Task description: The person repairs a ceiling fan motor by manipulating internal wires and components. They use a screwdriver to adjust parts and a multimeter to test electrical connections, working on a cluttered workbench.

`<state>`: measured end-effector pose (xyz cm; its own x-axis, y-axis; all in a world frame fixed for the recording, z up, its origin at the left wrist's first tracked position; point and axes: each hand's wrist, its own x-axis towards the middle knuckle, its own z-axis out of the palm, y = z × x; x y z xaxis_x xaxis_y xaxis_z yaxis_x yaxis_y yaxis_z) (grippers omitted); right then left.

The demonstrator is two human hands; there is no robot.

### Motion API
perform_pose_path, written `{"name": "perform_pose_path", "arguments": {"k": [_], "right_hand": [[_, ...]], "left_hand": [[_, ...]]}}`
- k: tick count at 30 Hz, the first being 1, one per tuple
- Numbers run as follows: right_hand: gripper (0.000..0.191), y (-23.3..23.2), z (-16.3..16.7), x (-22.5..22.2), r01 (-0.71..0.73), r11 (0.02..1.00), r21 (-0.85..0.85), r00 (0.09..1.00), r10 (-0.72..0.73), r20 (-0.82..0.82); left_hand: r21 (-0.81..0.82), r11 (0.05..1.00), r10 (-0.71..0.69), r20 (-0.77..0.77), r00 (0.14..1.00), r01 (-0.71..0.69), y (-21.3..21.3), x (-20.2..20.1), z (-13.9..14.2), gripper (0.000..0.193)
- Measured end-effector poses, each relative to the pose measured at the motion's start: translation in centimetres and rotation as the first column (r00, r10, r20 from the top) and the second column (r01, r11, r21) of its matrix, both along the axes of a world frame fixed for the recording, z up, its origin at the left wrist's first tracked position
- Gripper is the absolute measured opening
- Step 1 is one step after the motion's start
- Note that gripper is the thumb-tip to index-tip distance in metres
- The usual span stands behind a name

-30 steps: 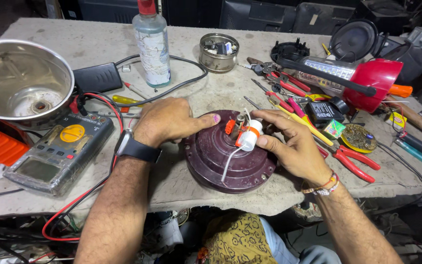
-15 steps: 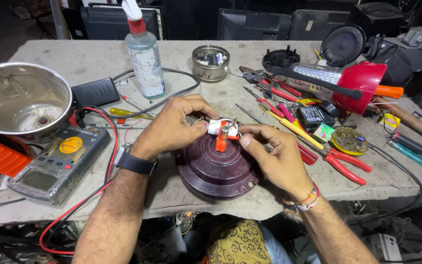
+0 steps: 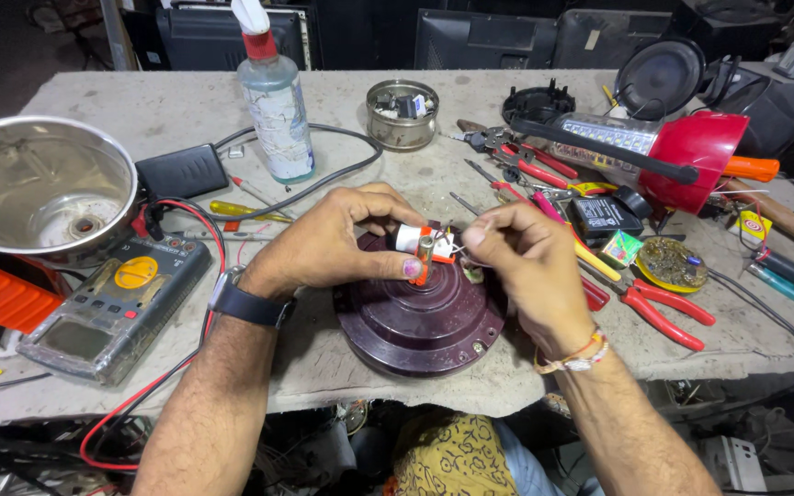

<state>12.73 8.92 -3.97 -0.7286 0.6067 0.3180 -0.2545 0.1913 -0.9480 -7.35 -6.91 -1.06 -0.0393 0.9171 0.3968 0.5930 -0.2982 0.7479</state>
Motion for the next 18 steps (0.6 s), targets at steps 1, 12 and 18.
{"name": "perform_pose_path", "arguments": {"k": [1, 12, 18], "right_hand": [[0.011, 0.2, -0.1, 0.6, -0.022, 0.991, -0.133, 0.998, 0.015, -0.057], [0.027, -3.0, 0.6, 2.1, 0.344, 0.533, 0.773, 0.923, -0.344, -0.173], [0.023, -4.4, 2.2, 1.0, 0.401, 0.285, 0.871, 0.887, -0.358, -0.291]], "left_hand": [[0.016, 1.0, -0.025, -0.002, 1.0, 0.025, 0.0, -0.2, -0.1, 0.049], [-0.031, 0.998, -0.047, 0.07, 0.996, 0.05, 0.5, -0.6, -0.6, 0.042], [-0.046, 0.998, -0.03, 0.061, 0.998, 0.033, 0.4, -0.4, -0.4, 0.043]]}}
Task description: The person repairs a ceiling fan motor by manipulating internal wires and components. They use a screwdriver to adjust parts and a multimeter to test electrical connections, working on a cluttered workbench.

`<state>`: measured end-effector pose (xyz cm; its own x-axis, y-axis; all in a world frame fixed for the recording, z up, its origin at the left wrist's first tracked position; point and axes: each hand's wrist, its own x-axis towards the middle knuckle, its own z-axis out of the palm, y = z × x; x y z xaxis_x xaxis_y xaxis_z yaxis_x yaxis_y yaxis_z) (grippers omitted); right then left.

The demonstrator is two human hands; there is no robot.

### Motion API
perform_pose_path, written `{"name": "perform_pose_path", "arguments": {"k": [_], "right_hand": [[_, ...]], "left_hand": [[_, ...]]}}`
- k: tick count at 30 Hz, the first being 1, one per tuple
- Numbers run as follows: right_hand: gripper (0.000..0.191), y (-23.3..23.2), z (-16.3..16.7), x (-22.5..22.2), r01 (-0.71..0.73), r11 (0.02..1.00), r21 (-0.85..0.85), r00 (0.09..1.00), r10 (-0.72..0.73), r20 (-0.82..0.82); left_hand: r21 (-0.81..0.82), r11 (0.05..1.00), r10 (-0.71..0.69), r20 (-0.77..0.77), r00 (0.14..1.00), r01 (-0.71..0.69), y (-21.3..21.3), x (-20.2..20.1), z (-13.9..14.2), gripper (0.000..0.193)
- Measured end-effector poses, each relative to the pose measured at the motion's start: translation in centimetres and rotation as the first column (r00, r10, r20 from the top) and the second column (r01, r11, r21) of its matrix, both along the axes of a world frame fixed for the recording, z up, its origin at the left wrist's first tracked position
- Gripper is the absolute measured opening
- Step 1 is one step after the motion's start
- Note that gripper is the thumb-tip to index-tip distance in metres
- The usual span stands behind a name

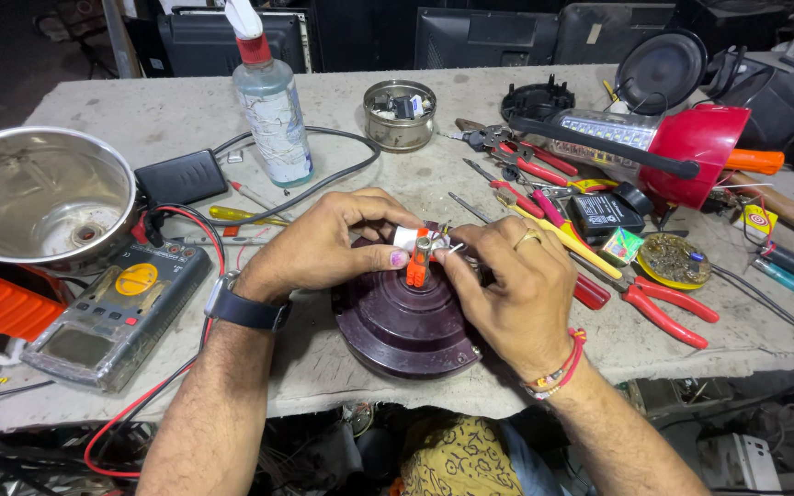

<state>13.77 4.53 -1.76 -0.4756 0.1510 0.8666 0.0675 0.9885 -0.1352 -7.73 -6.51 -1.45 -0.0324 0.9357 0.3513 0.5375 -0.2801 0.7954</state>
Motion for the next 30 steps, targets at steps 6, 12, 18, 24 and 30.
{"name": "perform_pose_path", "arguments": {"k": [6, 12, 18, 24, 30], "right_hand": [[0.02, -0.1, 0.1, -0.6, 0.017, 0.996, 0.086, 1.0, -0.018, 0.008], [0.014, -0.5, -1.0, -0.9, -0.016, 0.997, -0.078, 0.999, 0.012, -0.045], [0.012, -1.3, -2.3, 0.0, 0.184, 0.981, -0.065, 0.983, -0.184, 0.012], [0.01, -1.4, -2.8, 0.5, 0.206, 0.973, -0.107, 0.979, -0.204, 0.031], [0.014, -0.2, -3.6, 0.0, 0.004, 0.907, -0.421, 0.999, -0.019, -0.032]], "left_hand": [[0.053, 0.999, 0.016, -0.042, 0.999, -0.014, -0.1, 0.6, 0.3, 0.049], [0.274, 0.96, 0.004, -0.201, 0.98, 0.052, 0.8, 2.1, -0.2, 0.058], [0.298, 0.95, 0.165, -0.244, 0.956, -0.089, 0.9, 2.6, -0.4, 0.053], [0.298, 0.942, 0.242, -0.281, 0.929, -0.155, 0.8, 2.9, -0.1, 0.058], [0.302, 0.938, 0.257, -0.284, 0.924, -0.168, 0.8, 2.7, 0.0, 0.058]]}}
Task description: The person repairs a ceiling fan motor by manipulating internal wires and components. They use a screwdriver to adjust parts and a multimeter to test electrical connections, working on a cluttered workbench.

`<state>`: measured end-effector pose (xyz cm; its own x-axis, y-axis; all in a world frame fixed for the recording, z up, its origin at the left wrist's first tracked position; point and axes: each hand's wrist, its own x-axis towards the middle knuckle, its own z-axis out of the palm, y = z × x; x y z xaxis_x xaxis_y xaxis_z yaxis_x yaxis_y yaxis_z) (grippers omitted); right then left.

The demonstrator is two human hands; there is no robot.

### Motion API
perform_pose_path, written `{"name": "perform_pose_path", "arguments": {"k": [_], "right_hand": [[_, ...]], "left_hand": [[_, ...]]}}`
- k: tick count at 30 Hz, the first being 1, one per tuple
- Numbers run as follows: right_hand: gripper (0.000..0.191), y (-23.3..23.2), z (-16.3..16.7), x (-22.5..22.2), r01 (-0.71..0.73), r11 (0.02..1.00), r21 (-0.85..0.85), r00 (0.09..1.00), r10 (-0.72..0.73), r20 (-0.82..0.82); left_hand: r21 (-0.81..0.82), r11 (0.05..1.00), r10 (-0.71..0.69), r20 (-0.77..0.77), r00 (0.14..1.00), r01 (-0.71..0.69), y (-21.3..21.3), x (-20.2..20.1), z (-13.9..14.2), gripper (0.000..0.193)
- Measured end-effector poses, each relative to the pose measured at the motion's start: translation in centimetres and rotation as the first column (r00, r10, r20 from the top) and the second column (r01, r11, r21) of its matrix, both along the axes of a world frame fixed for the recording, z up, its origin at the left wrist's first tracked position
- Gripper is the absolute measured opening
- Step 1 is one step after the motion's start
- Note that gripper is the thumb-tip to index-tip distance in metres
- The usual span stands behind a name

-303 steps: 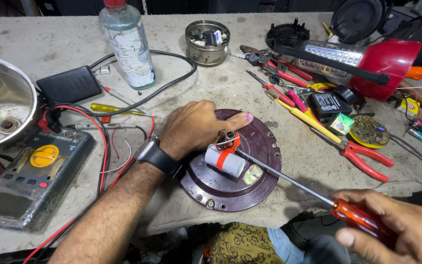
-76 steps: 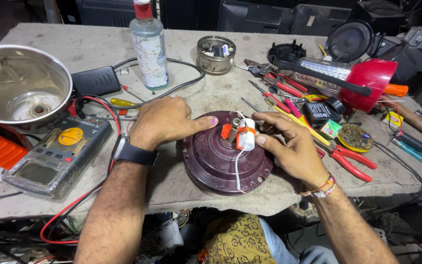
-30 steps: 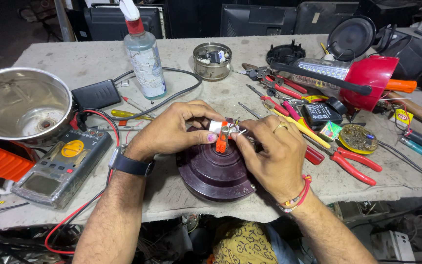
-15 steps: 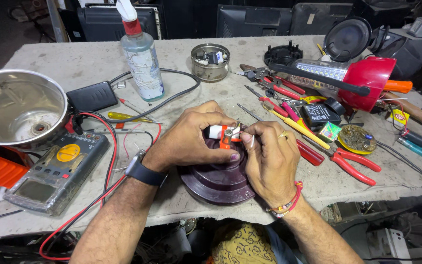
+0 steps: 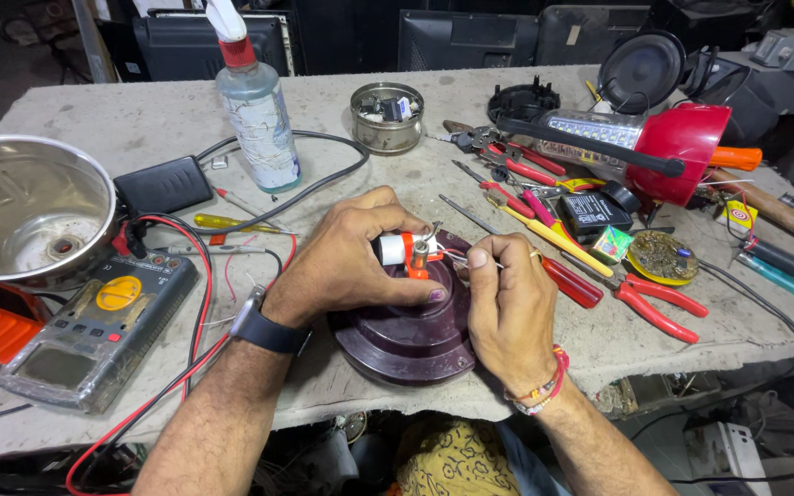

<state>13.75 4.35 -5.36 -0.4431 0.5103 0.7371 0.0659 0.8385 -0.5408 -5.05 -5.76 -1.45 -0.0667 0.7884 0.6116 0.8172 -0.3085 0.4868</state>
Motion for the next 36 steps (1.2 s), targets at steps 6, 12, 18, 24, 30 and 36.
{"name": "perform_pose_path", "arguments": {"k": [6, 12, 18, 24, 30, 36], "right_hand": [[0.019, 0.2, -1.5, 0.5, -0.082, 0.991, -0.11, 0.994, 0.074, -0.078], [0.013, 2.0, 0.8, -0.2, -0.231, 0.946, -0.229, 0.928, 0.144, -0.342], [0.025, 1.6, 5.9, 0.3, -0.201, 0.933, 0.298, 0.98, 0.187, 0.074], [0.025, 1.9, 7.8, -1.3, -0.328, 0.904, 0.273, 0.9, 0.211, 0.38], [0.014, 1.8, 4.8, -0.2, -0.19, 0.96, 0.204, 0.972, 0.154, 0.179], [0.016, 0.4, 1.1, -0.9, -0.13, 0.98, -0.151, 0.989, 0.118, -0.085]], "left_hand": [[0.008, 0.999, -0.035, -0.005, 0.999, 0.035, -0.1, 0.0, 0.0, 0.059], [0.022, 1.0, -0.018, -0.021, 1.0, 0.018, -0.6, -0.2, 0.5, 0.058], [0.033, 0.997, -0.069, -0.028, 0.997, 0.07, -0.5, -0.1, 0.3, 0.056], [-0.003, 0.998, -0.069, -0.033, 0.997, 0.069, -0.5, -0.4, 0.1, 0.054], [-0.019, 0.996, -0.084, 0.017, 0.996, 0.084, -0.5, -0.4, 0.1, 0.055], [-0.011, 0.998, -0.057, 0.02, 0.998, 0.057, -0.5, 0.0, 0.5, 0.057]]}}
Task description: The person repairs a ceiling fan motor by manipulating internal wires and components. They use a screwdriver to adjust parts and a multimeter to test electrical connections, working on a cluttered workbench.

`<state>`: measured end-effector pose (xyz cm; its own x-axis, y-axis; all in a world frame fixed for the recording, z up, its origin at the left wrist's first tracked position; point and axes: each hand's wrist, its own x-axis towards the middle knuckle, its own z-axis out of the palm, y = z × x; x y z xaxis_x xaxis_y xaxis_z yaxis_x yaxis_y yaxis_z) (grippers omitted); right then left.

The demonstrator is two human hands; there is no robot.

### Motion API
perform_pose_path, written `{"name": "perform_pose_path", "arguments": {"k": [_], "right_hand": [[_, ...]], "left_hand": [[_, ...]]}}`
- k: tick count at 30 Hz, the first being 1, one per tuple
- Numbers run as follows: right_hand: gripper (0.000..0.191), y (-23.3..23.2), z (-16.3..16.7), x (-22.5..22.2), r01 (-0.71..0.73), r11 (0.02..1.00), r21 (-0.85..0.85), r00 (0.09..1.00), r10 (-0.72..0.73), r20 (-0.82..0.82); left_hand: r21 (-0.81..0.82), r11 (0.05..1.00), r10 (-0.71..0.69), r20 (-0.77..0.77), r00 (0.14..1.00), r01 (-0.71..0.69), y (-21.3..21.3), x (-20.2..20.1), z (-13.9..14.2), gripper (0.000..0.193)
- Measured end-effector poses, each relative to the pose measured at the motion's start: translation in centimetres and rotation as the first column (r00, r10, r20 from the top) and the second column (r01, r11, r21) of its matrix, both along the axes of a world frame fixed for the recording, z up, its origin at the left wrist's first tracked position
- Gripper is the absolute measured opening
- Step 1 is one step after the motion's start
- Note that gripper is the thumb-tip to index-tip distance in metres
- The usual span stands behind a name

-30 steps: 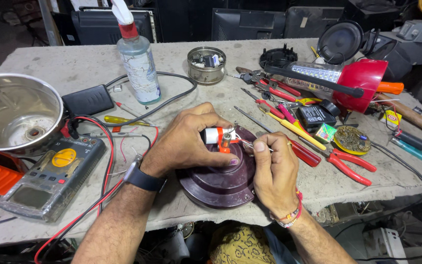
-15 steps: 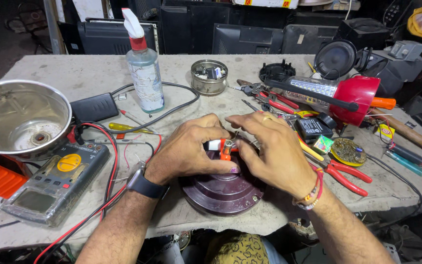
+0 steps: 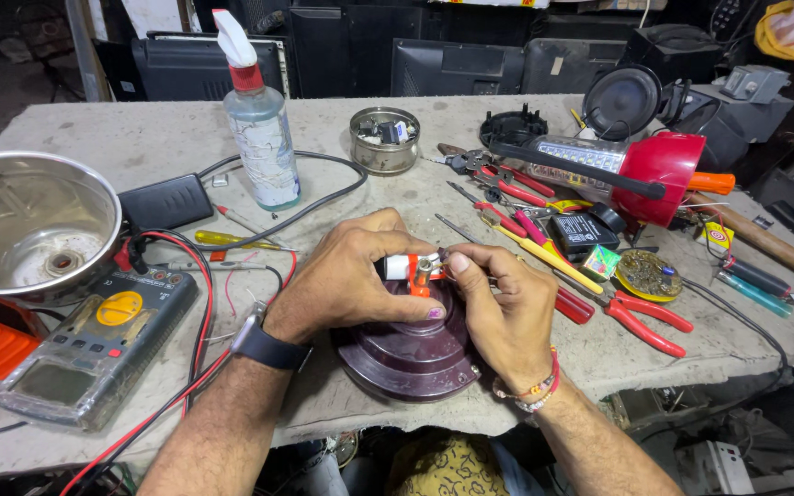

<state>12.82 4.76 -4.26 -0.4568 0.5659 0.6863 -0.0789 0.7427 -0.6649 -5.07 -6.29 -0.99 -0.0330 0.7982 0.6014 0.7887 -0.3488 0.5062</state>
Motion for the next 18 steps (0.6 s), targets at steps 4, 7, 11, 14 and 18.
{"name": "perform_pose_path", "arguments": {"k": [4, 7, 11, 14, 18], "right_hand": [[0.017, 0.8, -1.8, -0.2, -0.015, 0.983, -0.183, 0.995, -0.004, -0.104], [0.017, 1.0, -2.7, -0.3, -0.104, 0.97, -0.218, 0.977, 0.059, -0.204], [0.017, 1.7, -1.7, 0.2, -0.054, 0.971, -0.235, 0.943, -0.028, -0.331], [0.013, 3.9, 1.1, 1.9, -0.303, 0.932, -0.197, 0.787, 0.128, -0.604], [0.024, 4.2, 4.0, 2.9, -0.19, 0.955, -0.227, 0.91, 0.084, -0.406]], "left_hand": [[-0.02, 1.0, 0.005, 0.016, 1.0, -0.004, 0.0, 0.3, 0.1, 0.058], [-0.026, 1.0, 0.015, 0.038, 0.999, -0.014, 0.1, 0.4, -0.1, 0.058], [-0.017, 1.0, 0.023, 0.026, 0.999, -0.022, 0.1, 0.0, -0.5, 0.059], [0.039, 0.996, 0.076, 0.028, 0.997, -0.077, 0.2, -0.3, -0.5, 0.057], [0.037, 0.998, 0.055, -0.012, 0.998, -0.055, 0.4, -0.3, -0.6, 0.06]]}}
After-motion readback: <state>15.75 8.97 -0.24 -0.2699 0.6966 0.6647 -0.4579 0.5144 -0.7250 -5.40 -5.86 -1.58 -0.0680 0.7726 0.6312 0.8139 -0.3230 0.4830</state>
